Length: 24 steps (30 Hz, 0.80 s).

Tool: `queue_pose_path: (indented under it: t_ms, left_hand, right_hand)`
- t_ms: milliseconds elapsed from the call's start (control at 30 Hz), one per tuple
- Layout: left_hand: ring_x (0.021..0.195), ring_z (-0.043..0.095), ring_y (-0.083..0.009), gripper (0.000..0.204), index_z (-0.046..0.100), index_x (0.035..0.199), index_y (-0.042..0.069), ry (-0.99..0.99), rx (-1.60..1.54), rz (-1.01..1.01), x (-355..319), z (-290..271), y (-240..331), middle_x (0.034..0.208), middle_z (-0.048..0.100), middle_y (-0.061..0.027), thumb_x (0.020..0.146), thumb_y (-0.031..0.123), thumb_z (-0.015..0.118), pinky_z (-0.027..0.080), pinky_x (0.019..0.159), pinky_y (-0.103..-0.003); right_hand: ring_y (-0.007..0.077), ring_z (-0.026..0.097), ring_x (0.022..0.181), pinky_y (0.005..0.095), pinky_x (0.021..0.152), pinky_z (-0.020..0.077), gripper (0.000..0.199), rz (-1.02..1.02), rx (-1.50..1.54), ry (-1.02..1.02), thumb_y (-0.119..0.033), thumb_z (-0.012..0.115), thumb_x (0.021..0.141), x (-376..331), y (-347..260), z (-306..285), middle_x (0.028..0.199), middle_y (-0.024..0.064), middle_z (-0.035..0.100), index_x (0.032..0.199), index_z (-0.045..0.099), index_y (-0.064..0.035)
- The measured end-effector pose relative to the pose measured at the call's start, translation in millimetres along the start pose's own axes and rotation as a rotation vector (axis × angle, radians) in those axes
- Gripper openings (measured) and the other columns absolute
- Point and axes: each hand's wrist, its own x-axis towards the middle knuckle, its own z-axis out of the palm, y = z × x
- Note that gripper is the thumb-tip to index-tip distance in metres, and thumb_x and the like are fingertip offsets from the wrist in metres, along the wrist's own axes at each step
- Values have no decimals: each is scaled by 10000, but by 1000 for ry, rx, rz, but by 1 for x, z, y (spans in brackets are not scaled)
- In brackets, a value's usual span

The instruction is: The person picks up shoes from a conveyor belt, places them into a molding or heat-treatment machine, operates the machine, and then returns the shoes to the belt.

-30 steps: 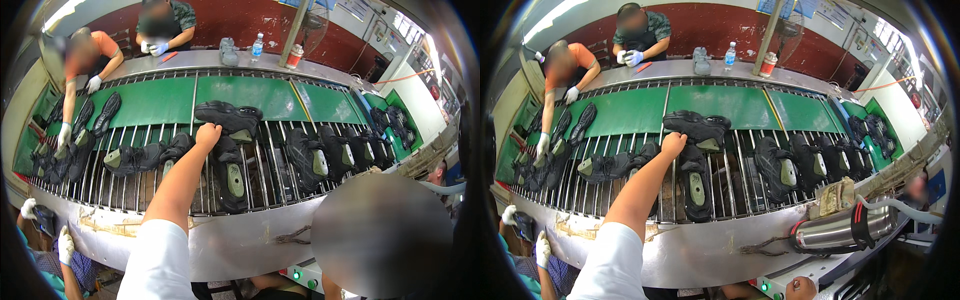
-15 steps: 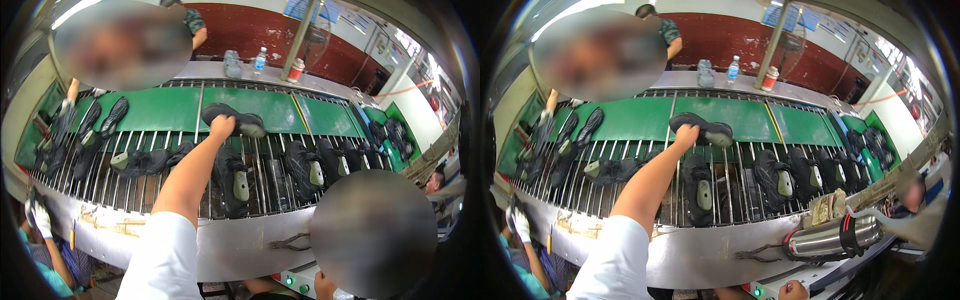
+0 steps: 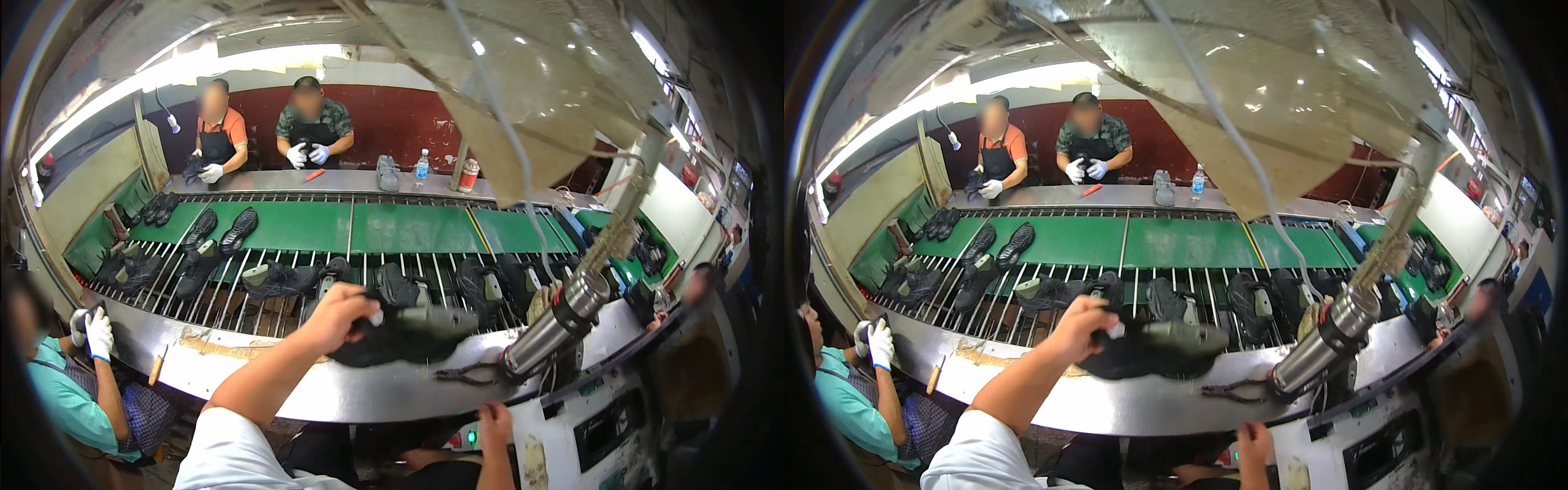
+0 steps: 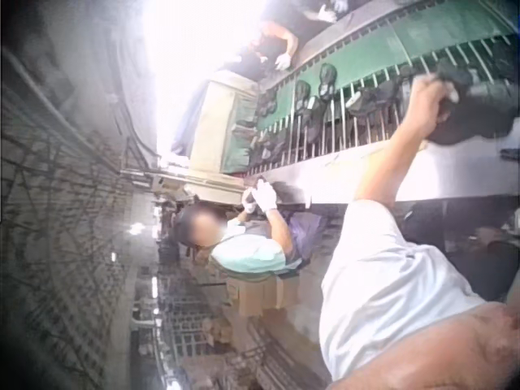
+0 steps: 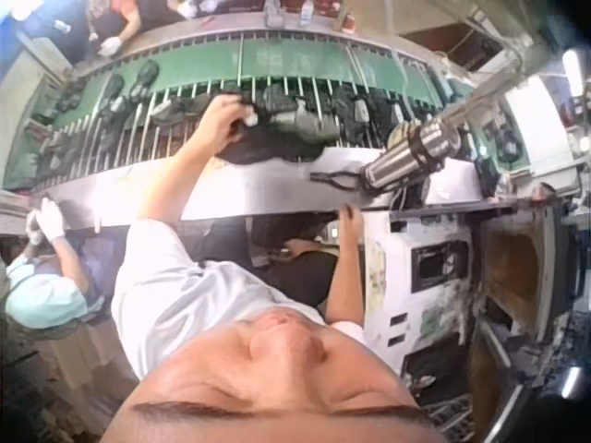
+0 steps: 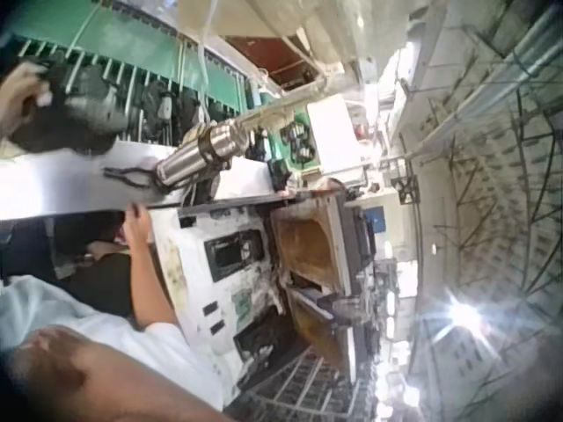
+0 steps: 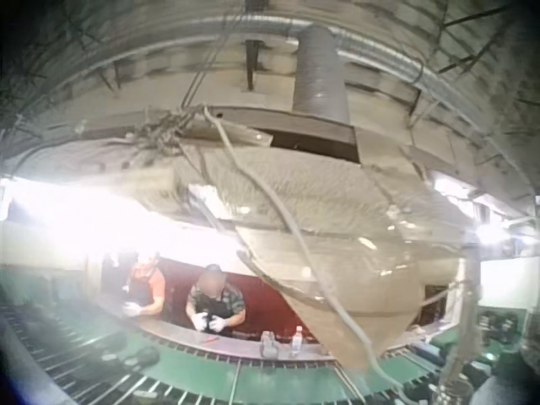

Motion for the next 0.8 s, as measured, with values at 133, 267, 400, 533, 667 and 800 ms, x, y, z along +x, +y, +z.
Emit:
queue_pose_path:
  t_ms: [133,267,400,533,667,800]
  left_hand:
    - [467,572,-159,111,652,785,-38,-162,-103,-283,-88,21,-32,655,634,-87,756,52,595,430,402,-269]
    - [452,486,-108,115,642,775,4,-496,-141,-331,-139,49,-84,611,569,-15,793,113,606,354,404,-253]
    - [500,446,-79,145,606,703,-17,-818,5,-210,-163,88,-92,613,550,15,794,96,602,303,427,-263]
    - [440,380,-179,335,408,573,42,-1179,668,480,-184,134,-84,511,367,-58,740,95,694,303,466,-300]
    - [609,453,-304,317,393,653,42,-1097,688,720,-198,167,-115,656,405,-101,632,51,709,374,532,-358]
    - [640,508,-254,241,443,705,29,-1078,473,577,-189,165,-165,697,459,-85,665,13,681,415,556,-334]
  right_hand:
    - [316,665,866,432,804,527,602,821,513,-1133,-445,511,920,-72,-13,48,1133,268,611,1347,446,-26]
    - [379,525,1184,494,953,460,853,923,1545,-1685,-479,617,829,-144,-50,59,1347,298,425,1443,272,3]
    - [366,511,1203,462,992,439,949,616,1782,-1581,-494,663,765,-200,-49,23,1385,279,381,1457,234,-7]
    - [319,518,1202,429,1026,415,896,595,1887,-895,-445,623,734,-261,-61,-36,1366,241,433,1435,281,-2]
    - [307,531,1187,421,1018,426,750,486,1512,-326,-380,557,760,-280,-67,-100,1307,207,517,1382,385,2]
    - [307,557,1152,421,997,446,658,378,1394,-2,-303,535,767,-283,-95,-137,1295,180,543,1335,442,15]
